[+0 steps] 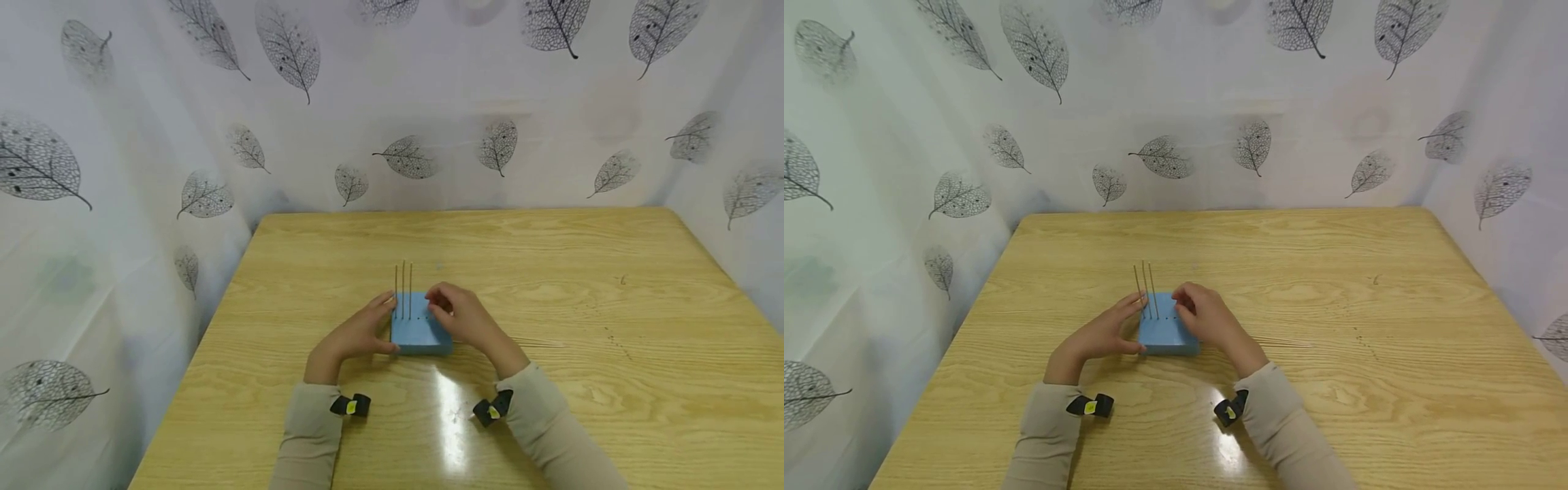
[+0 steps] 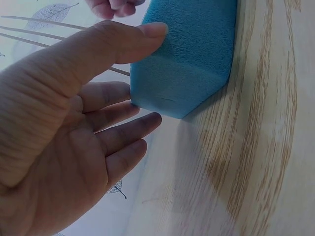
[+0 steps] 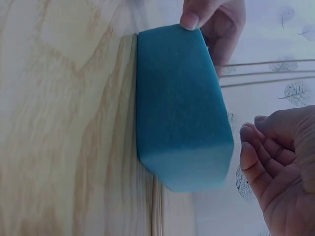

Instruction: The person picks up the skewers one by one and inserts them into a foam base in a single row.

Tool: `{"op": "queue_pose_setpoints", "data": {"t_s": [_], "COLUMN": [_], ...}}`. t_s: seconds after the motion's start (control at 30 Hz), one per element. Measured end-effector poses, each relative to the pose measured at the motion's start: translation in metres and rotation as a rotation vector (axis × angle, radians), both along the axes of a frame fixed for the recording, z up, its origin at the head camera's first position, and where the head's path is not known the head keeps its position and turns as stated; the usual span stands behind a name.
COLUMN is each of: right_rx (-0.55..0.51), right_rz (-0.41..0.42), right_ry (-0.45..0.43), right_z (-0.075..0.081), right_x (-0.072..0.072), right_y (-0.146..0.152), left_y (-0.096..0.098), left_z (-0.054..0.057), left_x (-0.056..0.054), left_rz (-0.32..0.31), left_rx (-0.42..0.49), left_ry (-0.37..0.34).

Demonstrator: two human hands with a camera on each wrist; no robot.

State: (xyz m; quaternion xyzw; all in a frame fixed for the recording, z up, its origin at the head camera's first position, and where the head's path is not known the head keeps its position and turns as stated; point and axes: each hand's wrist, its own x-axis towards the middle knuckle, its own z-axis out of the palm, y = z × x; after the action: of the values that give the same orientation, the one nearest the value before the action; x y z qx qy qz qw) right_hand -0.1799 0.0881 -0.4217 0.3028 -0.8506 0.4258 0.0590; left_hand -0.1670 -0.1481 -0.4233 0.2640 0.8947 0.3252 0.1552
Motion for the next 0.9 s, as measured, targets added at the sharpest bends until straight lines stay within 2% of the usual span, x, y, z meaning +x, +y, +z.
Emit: {"op": "queue_pose_setpoints", "data": {"t_s": [0.17, 0.57, 0.9], "right_rx": [0.005, 0.014, 0.046], "right_rz": [-0.013, -0.106, -0.139], "right_ry": [0.023, 0.015, -0.017], "right_z": [0.000, -0.004, -0.006], "right_x": [0.002, 0.004, 0.007], "right_y": [0.015, 0.050, 0.080], "left_y": [0.000, 0.000, 0.002], "left_z": [0.000, 0.001, 0.000], "left_x": [0.000, 0.002, 0.002], "left_rz": [-0.008, -0.008, 0.011], "left_rx": [-0.014, -0.015, -0.013], "left_ry": [0.003, -0.017, -0.044]}}
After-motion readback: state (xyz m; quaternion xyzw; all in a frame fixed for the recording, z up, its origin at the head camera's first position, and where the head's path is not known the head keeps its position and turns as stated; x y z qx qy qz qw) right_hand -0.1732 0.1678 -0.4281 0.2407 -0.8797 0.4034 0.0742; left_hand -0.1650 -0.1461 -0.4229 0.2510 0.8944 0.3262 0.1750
